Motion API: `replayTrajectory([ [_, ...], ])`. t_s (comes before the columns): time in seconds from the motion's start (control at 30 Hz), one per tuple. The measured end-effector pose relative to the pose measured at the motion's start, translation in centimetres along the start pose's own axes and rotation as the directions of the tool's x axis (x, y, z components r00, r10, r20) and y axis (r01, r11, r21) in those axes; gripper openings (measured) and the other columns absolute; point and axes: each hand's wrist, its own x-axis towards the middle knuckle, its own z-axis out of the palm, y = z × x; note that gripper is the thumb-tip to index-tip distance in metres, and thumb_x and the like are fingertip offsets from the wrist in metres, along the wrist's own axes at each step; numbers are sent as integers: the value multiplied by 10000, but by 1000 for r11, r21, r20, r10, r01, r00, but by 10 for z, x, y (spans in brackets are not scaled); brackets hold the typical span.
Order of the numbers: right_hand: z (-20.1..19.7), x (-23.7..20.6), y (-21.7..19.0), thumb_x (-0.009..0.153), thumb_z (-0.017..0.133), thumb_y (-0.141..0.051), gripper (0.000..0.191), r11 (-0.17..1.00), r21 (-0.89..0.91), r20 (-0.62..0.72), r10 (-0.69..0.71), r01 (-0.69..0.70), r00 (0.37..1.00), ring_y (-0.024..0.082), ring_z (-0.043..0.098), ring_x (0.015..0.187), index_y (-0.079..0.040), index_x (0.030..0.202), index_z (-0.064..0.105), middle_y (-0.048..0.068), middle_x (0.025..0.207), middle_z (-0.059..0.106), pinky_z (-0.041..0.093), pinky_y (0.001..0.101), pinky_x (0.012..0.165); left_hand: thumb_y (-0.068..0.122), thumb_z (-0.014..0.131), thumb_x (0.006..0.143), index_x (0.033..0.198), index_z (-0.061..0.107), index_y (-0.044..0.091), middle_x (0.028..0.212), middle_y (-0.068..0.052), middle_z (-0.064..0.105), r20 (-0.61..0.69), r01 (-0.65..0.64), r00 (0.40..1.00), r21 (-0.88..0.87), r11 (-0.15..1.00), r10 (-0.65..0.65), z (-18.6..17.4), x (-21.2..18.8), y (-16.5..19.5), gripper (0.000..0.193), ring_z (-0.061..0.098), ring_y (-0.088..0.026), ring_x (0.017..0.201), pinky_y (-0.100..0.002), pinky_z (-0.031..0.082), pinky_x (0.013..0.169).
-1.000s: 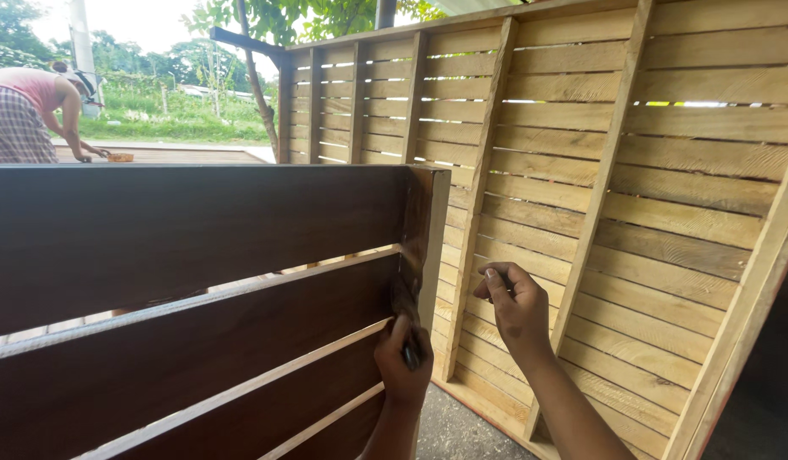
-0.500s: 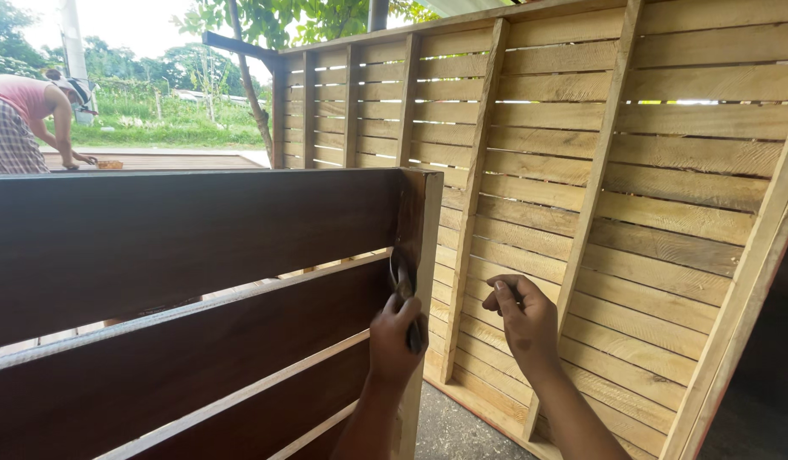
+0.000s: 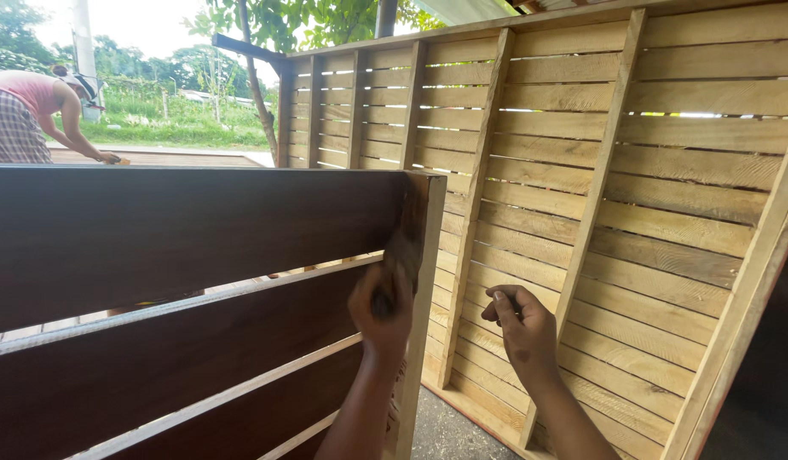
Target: The person applies dark wood stain with a brush to the slats and frame of a wooden bench, working across the rails, legs and edges, dipping the brush into a stain can and moving around the furniture to coat the remaining bare wood surfaces.
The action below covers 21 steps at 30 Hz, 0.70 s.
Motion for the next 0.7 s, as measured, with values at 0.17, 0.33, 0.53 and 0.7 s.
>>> replayTrajectory([
  [0.17,7,-1,8,995,600,-231,253,1000,13,11,8,-8,1000,121,674,742,-26,1054,736,57,772,755,538,267,713,100,691,978,923,584,35,684,-7,586,132,770,584,-403,494,-801,34,34,5,137,501,-72,508,-246,402,434],
  [0.33,21,-5,16,997,598,-223,252,997,73,48,21,-25,999,122,683,736,-18,1055,732,60,769,745,549,268,720,56,708,1026,966,625,12,772,-19,612,13,617,763,-315,722,-646,13,-12,-3,112,570,-61,647,-218,457,545],
  [0.53,35,-6,31,994,600,-210,242,997,35,55,61,-63,997,140,678,719,-19,1054,737,63,753,753,536,282,699,110,697,918,1299,452,47,998,-97,679,29,565,816,-247,787,-577,-5,-74,-13,458,697,-110,708,-207,631,538],
  [0.7,54,-12,53,979,604,-199,232,994,104,64,35,-42,997,134,700,721,-18,1055,728,66,755,752,544,281,706,7,735,925,1285,505,-52,1179,-195,613,-79,139,990,294,946,-121,-15,-119,-13,431,711,-226,972,-264,638,785],
])
